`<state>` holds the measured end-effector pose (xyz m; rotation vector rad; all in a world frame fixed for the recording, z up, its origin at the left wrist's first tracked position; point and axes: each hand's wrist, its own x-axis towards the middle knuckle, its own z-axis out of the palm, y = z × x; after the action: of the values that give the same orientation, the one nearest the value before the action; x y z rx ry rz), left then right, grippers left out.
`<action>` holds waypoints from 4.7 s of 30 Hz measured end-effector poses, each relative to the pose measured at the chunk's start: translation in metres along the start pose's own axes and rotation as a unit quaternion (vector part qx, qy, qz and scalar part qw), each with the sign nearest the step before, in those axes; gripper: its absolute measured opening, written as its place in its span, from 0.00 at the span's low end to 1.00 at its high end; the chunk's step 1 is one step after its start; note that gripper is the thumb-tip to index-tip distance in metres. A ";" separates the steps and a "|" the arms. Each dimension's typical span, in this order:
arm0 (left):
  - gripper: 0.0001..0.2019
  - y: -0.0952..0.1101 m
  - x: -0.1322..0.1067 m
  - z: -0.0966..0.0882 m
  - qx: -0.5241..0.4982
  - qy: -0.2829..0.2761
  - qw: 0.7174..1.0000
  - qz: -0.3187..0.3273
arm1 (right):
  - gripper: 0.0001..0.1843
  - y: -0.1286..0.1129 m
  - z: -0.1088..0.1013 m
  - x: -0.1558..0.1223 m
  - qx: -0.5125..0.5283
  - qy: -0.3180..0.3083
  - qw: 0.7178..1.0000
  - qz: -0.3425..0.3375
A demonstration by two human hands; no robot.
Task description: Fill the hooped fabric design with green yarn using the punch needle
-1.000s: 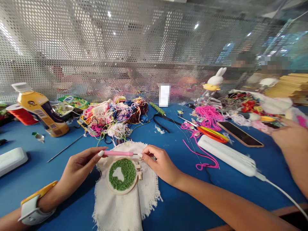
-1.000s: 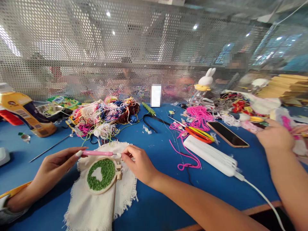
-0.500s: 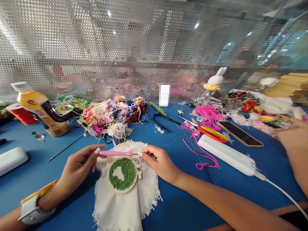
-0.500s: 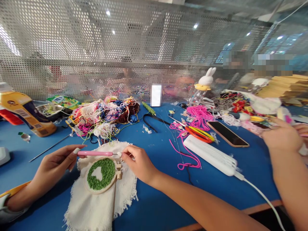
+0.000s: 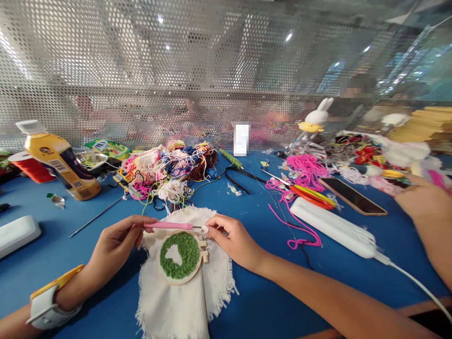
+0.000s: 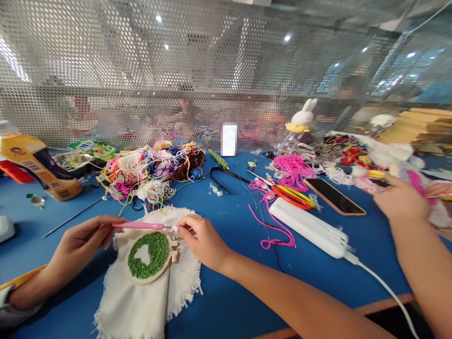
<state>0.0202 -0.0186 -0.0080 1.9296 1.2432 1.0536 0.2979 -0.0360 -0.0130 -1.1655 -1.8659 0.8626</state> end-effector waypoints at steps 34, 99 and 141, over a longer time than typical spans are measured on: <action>0.13 0.008 -0.001 0.001 -0.018 -0.024 1.000 -0.010 | 0.11 0.002 0.000 0.002 0.015 0.018 1.000 0.018; 0.15 -0.002 0.005 0.002 0.128 -0.062 0.989 0.029 | 0.12 0.008 0.003 0.006 0.094 0.047 0.990 0.093; 0.12 0.001 0.003 0.001 0.245 -0.087 0.952 0.160 | 0.13 -0.001 0.000 0.002 -0.026 0.016 0.999 0.035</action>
<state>0.0219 -0.0168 -0.0065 2.6122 1.1938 0.7430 0.2970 -0.0343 -0.0116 -1.2752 -1.8403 0.8328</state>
